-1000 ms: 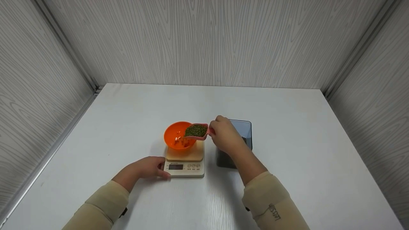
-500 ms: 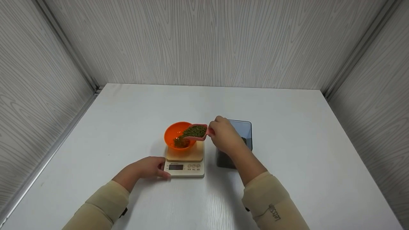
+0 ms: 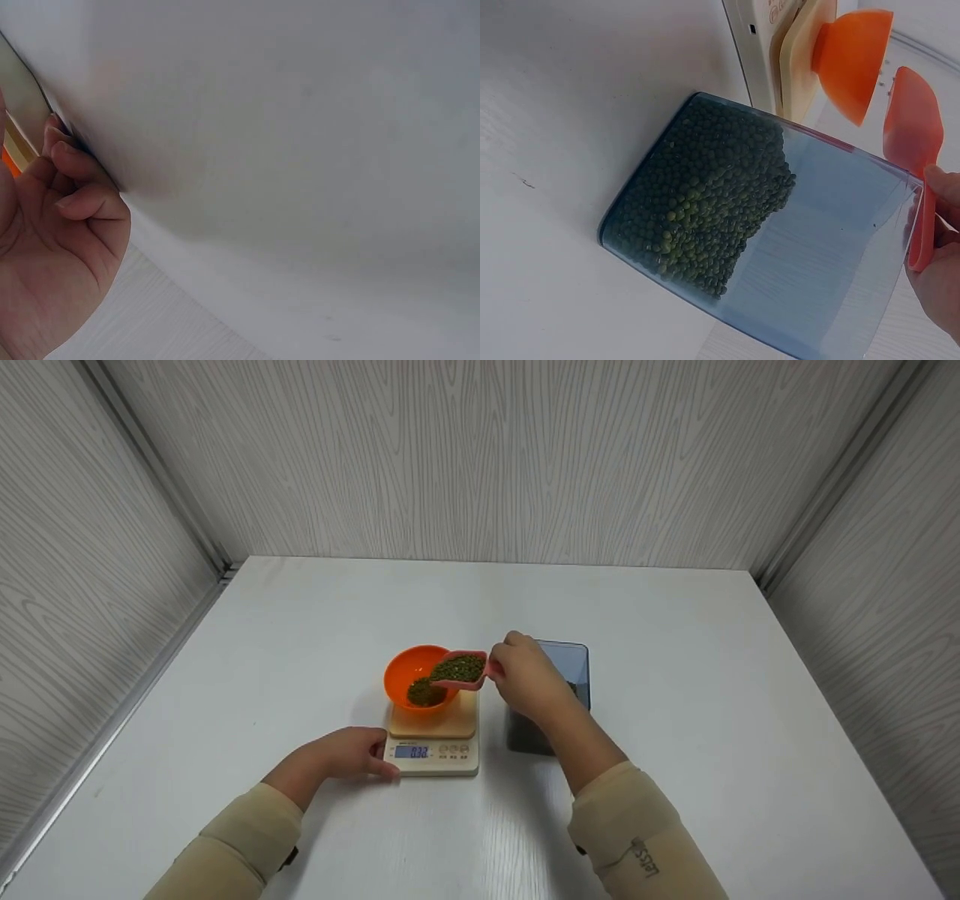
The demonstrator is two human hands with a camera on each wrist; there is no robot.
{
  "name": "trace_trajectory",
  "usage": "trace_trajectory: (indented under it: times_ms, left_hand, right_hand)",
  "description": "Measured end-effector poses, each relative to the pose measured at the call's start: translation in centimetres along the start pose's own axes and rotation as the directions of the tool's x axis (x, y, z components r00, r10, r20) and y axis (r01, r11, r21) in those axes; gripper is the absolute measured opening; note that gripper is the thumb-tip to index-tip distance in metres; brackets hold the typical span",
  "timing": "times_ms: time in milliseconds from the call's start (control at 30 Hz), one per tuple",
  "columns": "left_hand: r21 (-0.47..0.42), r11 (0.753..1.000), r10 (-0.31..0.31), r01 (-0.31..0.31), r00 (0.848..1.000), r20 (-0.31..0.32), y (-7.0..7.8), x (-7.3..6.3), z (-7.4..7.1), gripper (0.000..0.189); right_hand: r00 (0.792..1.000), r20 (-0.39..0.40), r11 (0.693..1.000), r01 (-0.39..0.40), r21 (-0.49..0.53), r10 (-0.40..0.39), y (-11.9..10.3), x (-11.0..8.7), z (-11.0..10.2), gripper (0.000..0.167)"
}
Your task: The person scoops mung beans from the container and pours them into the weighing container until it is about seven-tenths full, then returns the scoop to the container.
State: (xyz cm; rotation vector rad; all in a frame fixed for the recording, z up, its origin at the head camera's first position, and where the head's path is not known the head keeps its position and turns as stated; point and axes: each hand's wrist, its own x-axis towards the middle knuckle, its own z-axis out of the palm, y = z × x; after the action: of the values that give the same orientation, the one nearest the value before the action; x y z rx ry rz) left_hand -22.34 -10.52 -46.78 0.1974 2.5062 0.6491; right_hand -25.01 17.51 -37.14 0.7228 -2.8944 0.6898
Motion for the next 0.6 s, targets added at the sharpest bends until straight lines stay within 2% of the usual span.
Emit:
trace_trajectory:
  times_ms: [600]
  left_hand:
    - [-0.015,1.0,0.0,0.0,1.0,0.006,0.02,-0.11,-0.1,0.044]
  right_hand:
    - [0.999,0.026,0.998,-0.021,-0.055,0.023,-0.28,0.04,-0.28,0.015]
